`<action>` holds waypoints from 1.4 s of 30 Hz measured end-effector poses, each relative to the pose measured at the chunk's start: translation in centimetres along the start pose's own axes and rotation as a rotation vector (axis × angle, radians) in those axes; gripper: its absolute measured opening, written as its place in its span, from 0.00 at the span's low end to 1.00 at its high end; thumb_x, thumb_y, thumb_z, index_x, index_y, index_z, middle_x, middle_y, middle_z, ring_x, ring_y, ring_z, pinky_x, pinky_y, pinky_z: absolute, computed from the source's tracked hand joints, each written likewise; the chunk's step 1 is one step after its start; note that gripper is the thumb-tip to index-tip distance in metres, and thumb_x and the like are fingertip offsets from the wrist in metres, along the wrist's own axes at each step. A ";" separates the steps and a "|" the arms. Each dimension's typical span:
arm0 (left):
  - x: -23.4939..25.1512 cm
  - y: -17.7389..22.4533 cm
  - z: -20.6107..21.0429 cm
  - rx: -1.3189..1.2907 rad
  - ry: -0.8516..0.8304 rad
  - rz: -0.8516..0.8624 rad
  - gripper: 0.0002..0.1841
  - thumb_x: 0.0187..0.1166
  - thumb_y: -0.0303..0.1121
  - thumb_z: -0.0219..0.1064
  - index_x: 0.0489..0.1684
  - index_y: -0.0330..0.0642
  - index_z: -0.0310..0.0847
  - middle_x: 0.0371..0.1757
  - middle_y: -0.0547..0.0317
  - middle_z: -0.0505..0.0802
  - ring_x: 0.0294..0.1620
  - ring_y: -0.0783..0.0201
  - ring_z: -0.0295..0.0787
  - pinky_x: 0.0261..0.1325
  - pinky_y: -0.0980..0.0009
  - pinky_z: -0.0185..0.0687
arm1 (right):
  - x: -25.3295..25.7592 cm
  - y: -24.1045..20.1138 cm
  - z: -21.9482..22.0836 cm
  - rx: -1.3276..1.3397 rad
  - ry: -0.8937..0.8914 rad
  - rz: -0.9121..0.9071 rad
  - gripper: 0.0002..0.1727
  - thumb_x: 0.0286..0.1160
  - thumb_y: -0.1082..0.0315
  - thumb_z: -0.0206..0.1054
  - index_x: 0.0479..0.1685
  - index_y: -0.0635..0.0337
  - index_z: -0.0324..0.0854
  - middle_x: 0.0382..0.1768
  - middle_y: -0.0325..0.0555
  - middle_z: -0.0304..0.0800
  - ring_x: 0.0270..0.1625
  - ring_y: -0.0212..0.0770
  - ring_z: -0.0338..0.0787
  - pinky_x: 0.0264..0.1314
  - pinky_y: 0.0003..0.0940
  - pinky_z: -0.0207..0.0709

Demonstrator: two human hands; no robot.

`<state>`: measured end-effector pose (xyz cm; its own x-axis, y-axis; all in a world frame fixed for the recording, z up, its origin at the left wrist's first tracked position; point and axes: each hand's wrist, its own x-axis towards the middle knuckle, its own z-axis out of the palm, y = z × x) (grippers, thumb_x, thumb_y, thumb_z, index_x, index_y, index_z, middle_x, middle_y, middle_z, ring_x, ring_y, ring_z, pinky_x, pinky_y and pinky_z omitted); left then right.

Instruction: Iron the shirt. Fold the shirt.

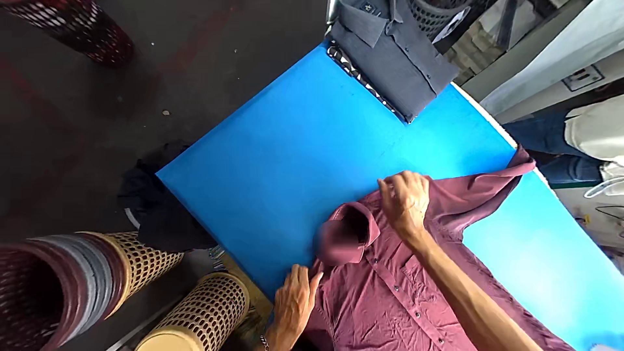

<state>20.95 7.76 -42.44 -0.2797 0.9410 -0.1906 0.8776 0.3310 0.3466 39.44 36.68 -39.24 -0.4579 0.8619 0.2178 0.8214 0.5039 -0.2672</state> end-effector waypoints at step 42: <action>-0.9 -4.4 2.7 0.171 0.187 0.187 0.37 0.89 0.61 0.43 0.98 0.59 0.48 0.99 0.63 0.47 0.99 0.55 0.31 0.93 0.31 0.26 | -6.3 -10.4 0.6 -0.079 -0.689 -0.307 0.11 0.58 0.69 0.78 0.40 0.60 0.87 0.45 0.56 0.91 0.54 0.60 0.88 0.63 0.65 0.72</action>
<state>18.40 5.31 -46.27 -0.1599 0.9864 0.0393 0.9690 0.1492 0.1971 33.59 26.02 -38.44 -0.7571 0.5372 -0.3717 0.6332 0.7434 -0.2154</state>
